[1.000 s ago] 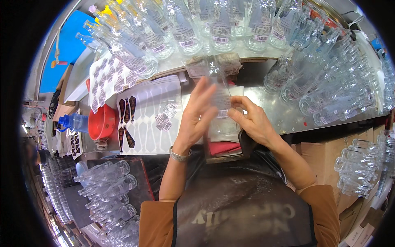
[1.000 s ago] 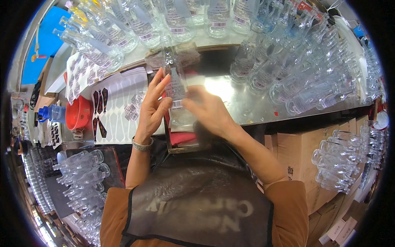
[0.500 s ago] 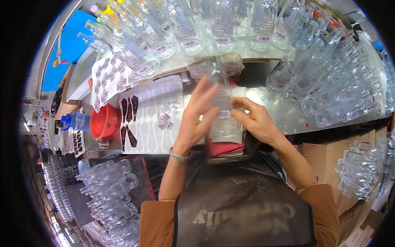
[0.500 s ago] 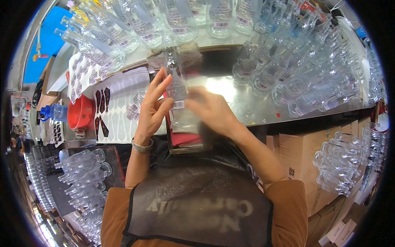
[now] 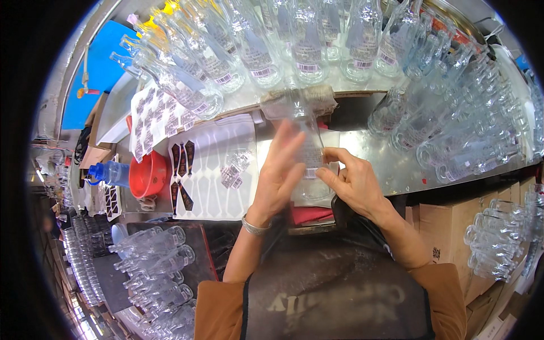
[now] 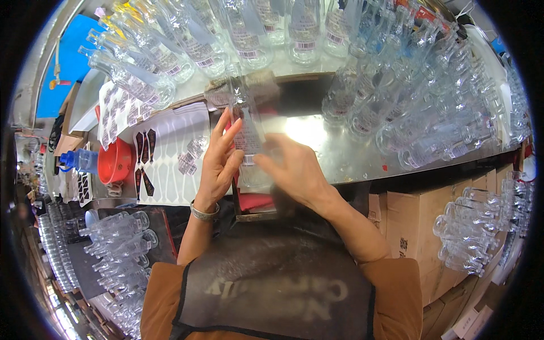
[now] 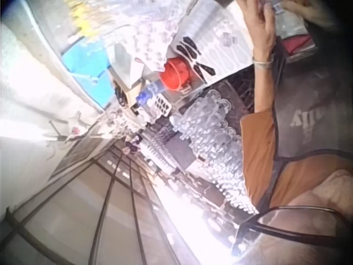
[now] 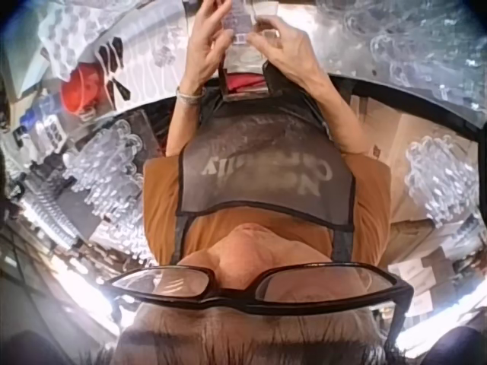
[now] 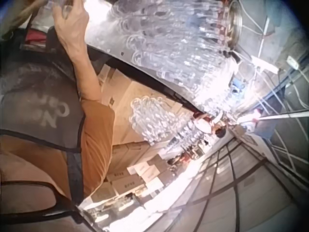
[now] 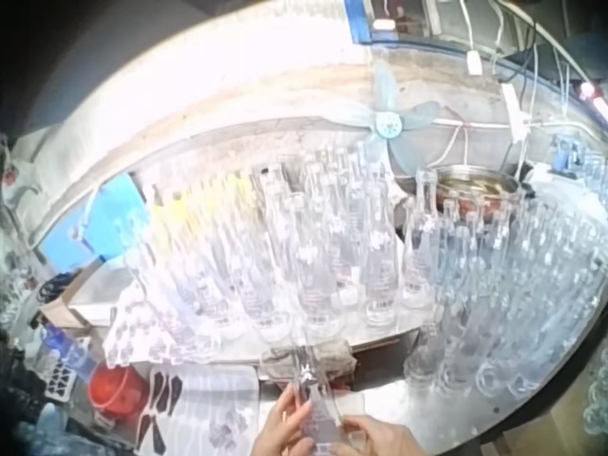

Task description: The person repeatedly picks clear plastic bottles, applies a printed label to each bottle, smooths the label with a small black tool, and places the labeled bottles into a cardboard box. The process is repeated continuously throughout the clip.

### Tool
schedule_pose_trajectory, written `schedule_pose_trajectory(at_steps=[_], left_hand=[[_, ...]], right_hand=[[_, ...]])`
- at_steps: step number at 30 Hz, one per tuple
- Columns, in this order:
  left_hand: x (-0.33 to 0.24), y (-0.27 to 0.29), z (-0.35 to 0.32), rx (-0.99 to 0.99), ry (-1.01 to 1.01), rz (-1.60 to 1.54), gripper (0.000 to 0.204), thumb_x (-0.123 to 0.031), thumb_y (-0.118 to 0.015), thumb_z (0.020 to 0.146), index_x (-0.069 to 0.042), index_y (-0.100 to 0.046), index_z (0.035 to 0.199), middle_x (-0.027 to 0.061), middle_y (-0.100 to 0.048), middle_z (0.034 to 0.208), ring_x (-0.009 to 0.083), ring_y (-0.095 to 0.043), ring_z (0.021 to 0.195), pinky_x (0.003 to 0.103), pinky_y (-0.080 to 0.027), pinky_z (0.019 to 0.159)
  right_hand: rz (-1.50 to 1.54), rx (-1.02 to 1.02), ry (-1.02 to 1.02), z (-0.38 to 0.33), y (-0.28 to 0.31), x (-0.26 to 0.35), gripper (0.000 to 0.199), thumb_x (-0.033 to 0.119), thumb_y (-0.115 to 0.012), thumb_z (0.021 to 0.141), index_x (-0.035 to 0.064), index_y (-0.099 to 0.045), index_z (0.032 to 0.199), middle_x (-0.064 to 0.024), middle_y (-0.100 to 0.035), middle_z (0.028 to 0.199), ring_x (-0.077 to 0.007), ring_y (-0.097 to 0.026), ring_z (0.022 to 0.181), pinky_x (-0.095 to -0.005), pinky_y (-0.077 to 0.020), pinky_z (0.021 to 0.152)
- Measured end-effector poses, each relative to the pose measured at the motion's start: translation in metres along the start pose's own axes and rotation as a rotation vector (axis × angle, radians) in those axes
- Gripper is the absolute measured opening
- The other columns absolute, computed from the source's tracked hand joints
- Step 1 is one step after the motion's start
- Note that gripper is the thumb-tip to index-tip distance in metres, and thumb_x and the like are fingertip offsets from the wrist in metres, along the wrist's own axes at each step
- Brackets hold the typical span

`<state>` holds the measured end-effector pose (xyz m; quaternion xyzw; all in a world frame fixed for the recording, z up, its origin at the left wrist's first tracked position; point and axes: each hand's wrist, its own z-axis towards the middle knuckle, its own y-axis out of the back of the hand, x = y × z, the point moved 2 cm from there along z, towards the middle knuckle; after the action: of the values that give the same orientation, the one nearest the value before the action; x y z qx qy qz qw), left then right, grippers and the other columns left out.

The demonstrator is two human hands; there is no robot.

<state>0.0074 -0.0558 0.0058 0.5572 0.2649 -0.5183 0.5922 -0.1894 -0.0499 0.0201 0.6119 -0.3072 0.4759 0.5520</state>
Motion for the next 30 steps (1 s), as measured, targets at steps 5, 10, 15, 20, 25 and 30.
schedule_pose_trajectory(at_steps=[5,10,15,20,25,30], left_hand=[[-0.001,-0.002,0.0,-0.02,0.02,-0.004,0.056,0.002,-0.056,0.092,-0.006,-0.05,0.147,0.0156,-0.028,0.163,0.0139,-0.049,0.128,0.021,-0.048,0.083],[-0.005,-0.003,0.003,-0.032,-0.003,0.03,0.054,0.002,-0.056,0.092,-0.006,-0.052,0.146,0.0166,-0.028,0.162,0.0161,-0.047,0.132,0.022,-0.049,0.084],[-0.007,-0.003,0.005,-0.034,-0.002,0.071,0.055,0.001,-0.056,0.093,-0.007,-0.051,0.147,0.017,-0.027,0.163,0.0213,-0.041,0.141,0.025,-0.049,0.091],[-0.007,-0.006,0.001,-0.093,0.014,-0.037,0.055,-0.001,-0.056,0.094,-0.008,-0.05,0.147,0.0182,-0.026,0.162,0.0276,-0.035,0.146,0.034,-0.043,0.106],[-0.002,-0.008,-0.008,-0.082,-0.013,-0.062,0.053,0.001,-0.055,0.095,-0.006,-0.049,0.147,0.0171,-0.024,0.163,0.027,-0.036,0.145,0.036,-0.043,0.108],[-0.003,-0.012,-0.01,-0.074,-0.004,-0.054,0.052,0.002,-0.055,0.097,-0.004,-0.047,0.148,0.0151,-0.022,0.163,0.0247,-0.035,0.145,0.036,-0.047,0.106]], right_hand=[[0.039,0.037,-0.044,0.002,0.002,-0.001,0.039,0.022,-0.068,0.094,-0.0043,-0.059,0.12,-0.0114,-0.07,0.097,-0.0064,-0.052,0.051,-0.0279,-0.0413,0.049],[0.073,0.054,-0.055,0.003,0.004,-0.002,0.04,0.024,-0.068,0.094,-0.0053,-0.059,0.121,-0.012,-0.07,0.099,-0.0069,-0.056,0.054,-0.027,-0.0437,0.051],[0.086,0.062,-0.057,0.006,0.002,-0.009,0.042,0.026,-0.067,0.096,-0.0055,-0.059,0.121,-0.0133,-0.07,0.103,-0.0089,-0.062,0.064,-0.0266,-0.0484,0.057],[0.301,0.158,-0.143,0.012,0.012,-0.025,0.042,0.028,-0.066,0.098,-0.0043,-0.061,0.123,-0.0105,-0.069,0.108,-0.0095,-0.064,0.074,-0.0268,-0.0514,0.064],[0.194,0.167,-0.141,0.01,0.011,-0.022,0.043,0.028,-0.068,0.096,-0.0049,-0.061,0.123,-0.0095,-0.069,0.108,-0.0078,-0.062,0.071,-0.0252,-0.0506,0.063],[0.176,0.157,-0.116,0.011,0.008,-0.026,0.044,0.027,-0.069,0.094,-0.0055,-0.061,0.122,-0.0093,-0.068,0.105,-0.0078,-0.062,0.07,-0.0248,-0.0504,0.06]])
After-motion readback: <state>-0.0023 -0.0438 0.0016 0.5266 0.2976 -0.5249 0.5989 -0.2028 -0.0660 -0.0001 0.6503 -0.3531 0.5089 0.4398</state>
